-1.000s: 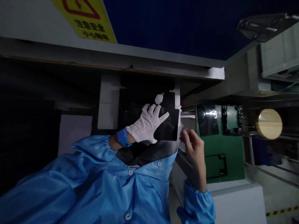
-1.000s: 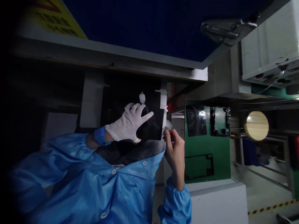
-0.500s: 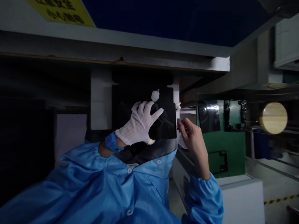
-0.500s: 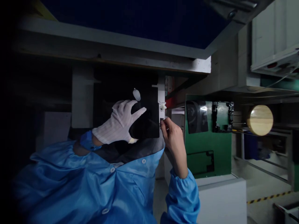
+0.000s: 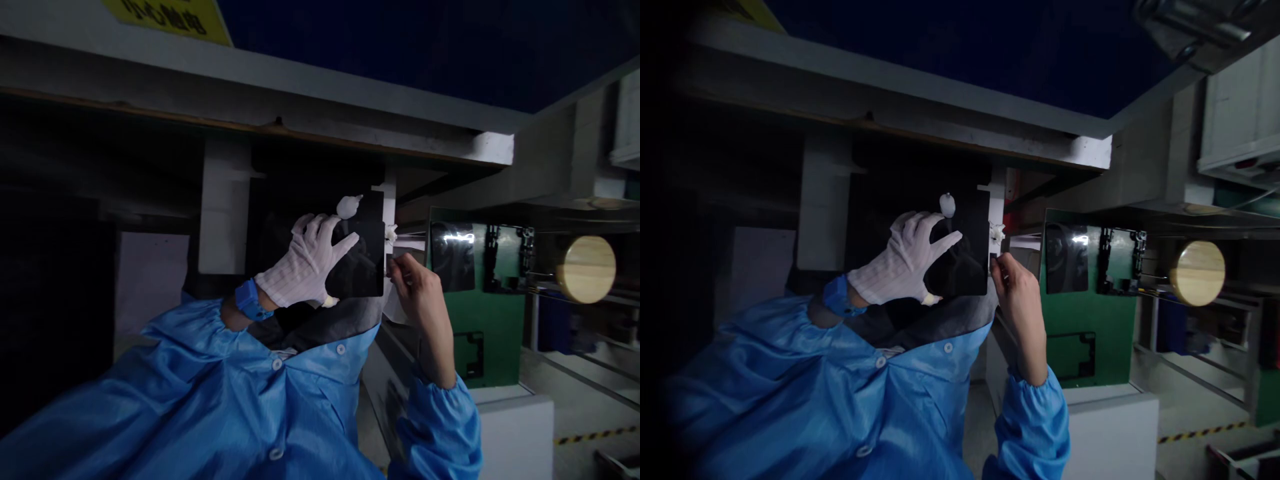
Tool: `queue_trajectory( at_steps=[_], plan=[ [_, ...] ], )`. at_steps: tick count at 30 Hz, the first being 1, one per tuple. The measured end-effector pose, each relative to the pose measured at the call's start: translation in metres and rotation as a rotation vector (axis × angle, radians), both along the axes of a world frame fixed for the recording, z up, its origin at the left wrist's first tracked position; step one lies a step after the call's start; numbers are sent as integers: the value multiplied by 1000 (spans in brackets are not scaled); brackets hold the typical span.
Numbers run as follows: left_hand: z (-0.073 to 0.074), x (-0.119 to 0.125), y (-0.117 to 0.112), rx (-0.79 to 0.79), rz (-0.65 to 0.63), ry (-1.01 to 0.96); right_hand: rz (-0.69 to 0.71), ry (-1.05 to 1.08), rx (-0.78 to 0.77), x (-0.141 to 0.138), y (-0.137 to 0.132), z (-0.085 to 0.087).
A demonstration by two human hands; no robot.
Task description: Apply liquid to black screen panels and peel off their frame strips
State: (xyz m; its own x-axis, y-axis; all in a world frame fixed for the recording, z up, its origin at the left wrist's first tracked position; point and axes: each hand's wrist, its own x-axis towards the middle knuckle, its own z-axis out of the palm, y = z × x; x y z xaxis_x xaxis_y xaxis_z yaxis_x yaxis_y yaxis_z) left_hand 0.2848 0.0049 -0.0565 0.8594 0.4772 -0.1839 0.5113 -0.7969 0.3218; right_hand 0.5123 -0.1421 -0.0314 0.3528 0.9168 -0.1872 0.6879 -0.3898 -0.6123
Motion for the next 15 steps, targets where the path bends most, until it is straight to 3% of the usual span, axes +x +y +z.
queue_trajectory(
  at_steps=[7,15],
  plan=[
    [-3,0,0,1,-3,-20,18,-22,-6,1,3,3],
    [5,-3,5,-29,11,34,28,-49,-9,-6,7,1]
  ],
)
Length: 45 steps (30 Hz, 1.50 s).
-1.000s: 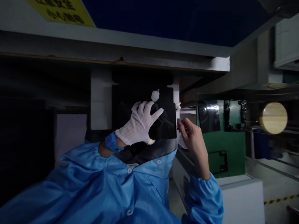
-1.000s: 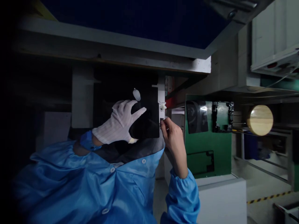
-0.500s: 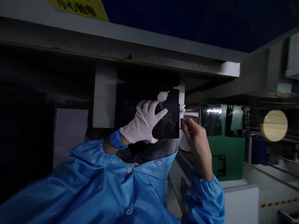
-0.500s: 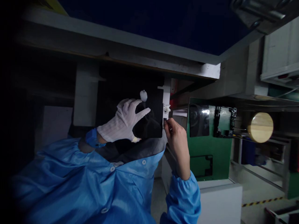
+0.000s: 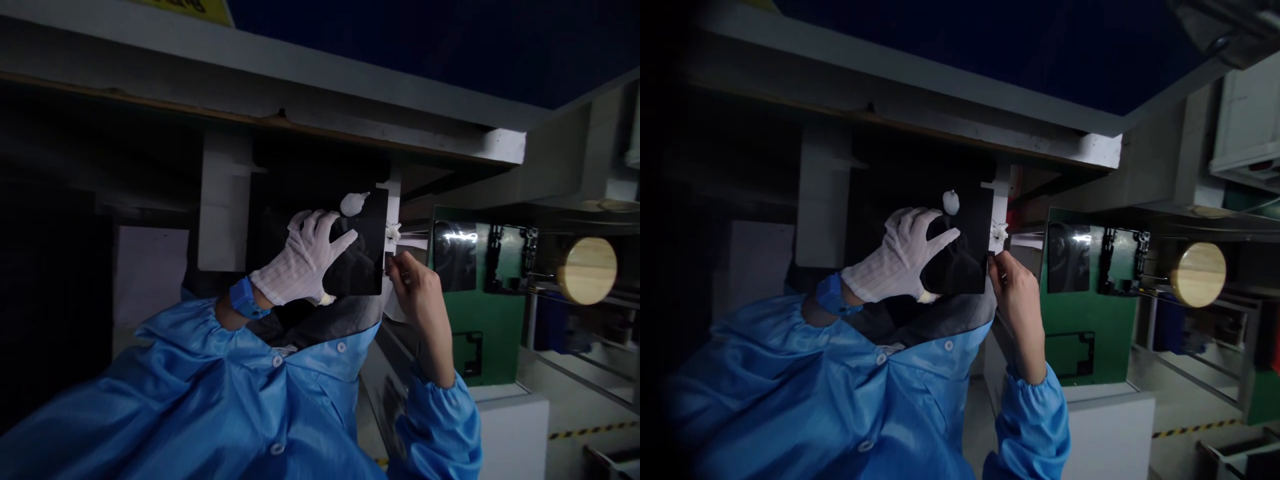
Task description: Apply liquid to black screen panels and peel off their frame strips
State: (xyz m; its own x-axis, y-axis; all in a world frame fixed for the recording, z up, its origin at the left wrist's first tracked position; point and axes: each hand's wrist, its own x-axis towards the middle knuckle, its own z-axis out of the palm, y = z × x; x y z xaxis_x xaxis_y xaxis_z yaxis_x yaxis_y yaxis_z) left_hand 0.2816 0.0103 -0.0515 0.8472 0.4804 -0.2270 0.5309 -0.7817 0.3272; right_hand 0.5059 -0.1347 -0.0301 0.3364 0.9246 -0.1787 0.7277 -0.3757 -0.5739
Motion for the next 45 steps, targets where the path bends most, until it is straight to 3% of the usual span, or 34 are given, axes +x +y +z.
queue_trajectory(
  at_steps=[13,24,35,45],
  plan=[
    [-4,-2,0,-18,-2,-38,27,-121,44,-5,3,-4],
    [1,0,1,-56,-12,29,50,-141,4,-5,1,0],
    [-8,-2,-1,-5,-8,-55,41,-157,11,-7,4,1],
    [-3,-2,0,-32,-21,-30,54,-207,-63,-6,6,5]
  ],
)
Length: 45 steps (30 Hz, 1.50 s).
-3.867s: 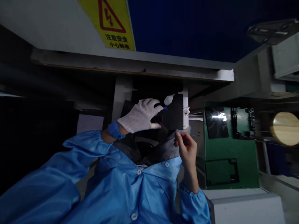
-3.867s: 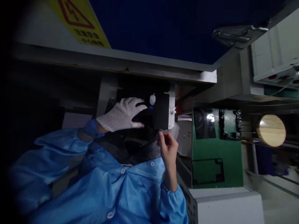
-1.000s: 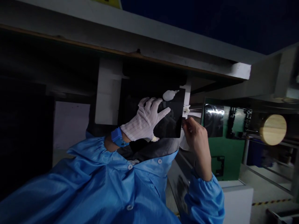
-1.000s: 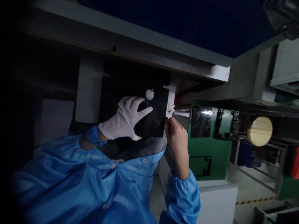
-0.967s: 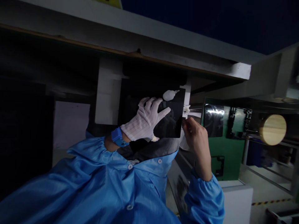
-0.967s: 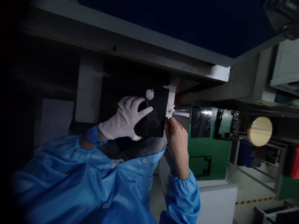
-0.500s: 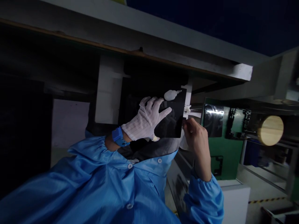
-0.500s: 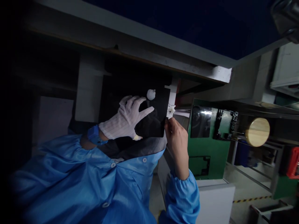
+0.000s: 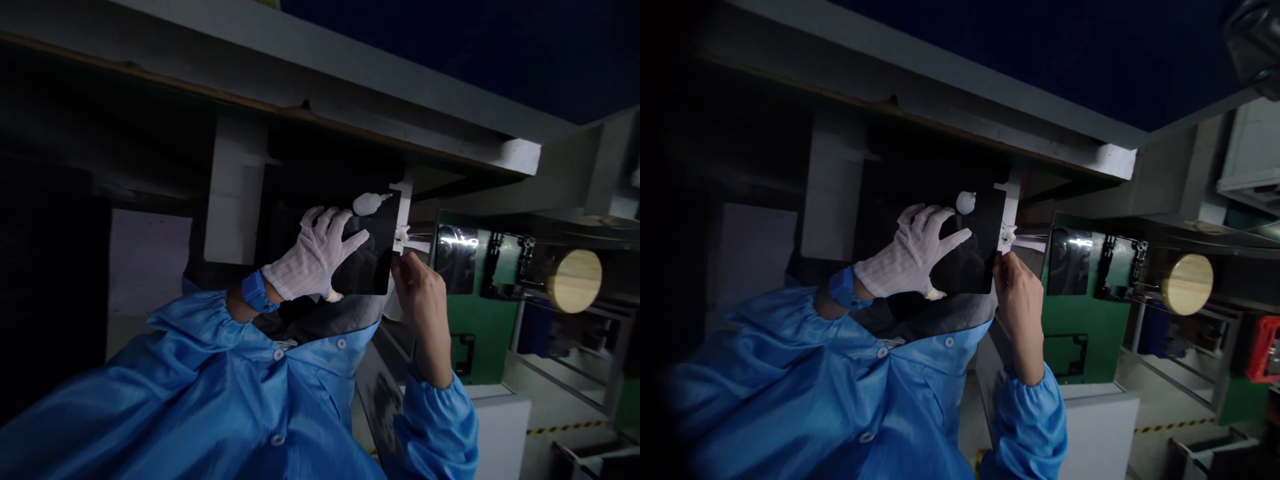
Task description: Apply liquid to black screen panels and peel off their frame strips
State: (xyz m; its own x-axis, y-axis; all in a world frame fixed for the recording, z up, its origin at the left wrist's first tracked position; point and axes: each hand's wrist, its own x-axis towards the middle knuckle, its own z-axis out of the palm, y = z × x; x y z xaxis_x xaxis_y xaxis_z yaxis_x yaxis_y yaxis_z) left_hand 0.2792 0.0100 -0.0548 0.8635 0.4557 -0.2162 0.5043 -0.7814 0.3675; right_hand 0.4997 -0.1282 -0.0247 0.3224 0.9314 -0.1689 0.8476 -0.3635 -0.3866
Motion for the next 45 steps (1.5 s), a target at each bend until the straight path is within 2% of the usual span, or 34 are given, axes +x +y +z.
queue_trajectory(
  at_steps=[9,16,28,36,45],
  plan=[
    [-1,2,-1,12,3,17,-4,-159,-140,-9,4,4],
    [-5,0,-1,29,-5,-24,-3,-225,-112,-21,3,-2],
    [-9,-3,-4,69,-9,-78,-14,-21,-91,-8,3,-3],
    [-7,-2,-4,82,-9,-56,-57,55,25,-9,0,-11],
    [-13,-3,-4,128,4,-102,-61,64,-36,-6,1,-11]
  ],
)
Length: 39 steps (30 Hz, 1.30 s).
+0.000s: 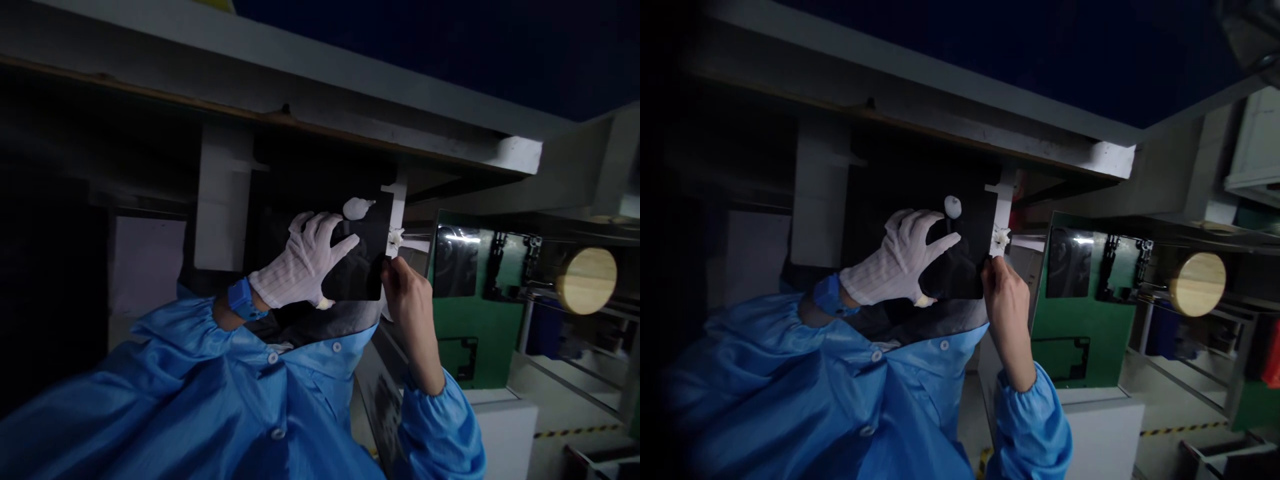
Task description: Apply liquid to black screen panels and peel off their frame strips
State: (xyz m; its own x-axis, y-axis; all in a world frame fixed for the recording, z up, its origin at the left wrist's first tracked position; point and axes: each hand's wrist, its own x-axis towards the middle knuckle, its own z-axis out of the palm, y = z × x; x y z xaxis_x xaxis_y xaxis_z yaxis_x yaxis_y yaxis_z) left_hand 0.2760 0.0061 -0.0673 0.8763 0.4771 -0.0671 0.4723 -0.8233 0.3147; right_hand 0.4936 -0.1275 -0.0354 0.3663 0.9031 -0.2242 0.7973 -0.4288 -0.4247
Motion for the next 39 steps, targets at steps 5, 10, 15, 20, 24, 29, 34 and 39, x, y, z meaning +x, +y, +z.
queue_trajectory(
  at_steps=[5,10,15,20,24,29,34,39],
  plan=[
    [-1,2,-5,26,32,-29,49,6,-31,8,-2,3],
    [0,12,-11,13,30,-32,53,-9,8,18,-7,8],
    [-3,20,-13,63,34,-62,62,-44,-6,25,-7,6],
    [-5,20,-14,50,47,-37,36,-70,-3,23,-7,-3],
    [-5,20,-15,51,53,-33,26,-32,-24,24,-7,-5],
    [-5,20,-15,82,35,-41,12,28,-5,25,-5,-4],
    [-5,20,-15,90,38,-37,-14,45,24,25,-4,-7],
    [-5,21,-15,111,47,-14,-15,123,26,31,-4,-9]
  ],
)
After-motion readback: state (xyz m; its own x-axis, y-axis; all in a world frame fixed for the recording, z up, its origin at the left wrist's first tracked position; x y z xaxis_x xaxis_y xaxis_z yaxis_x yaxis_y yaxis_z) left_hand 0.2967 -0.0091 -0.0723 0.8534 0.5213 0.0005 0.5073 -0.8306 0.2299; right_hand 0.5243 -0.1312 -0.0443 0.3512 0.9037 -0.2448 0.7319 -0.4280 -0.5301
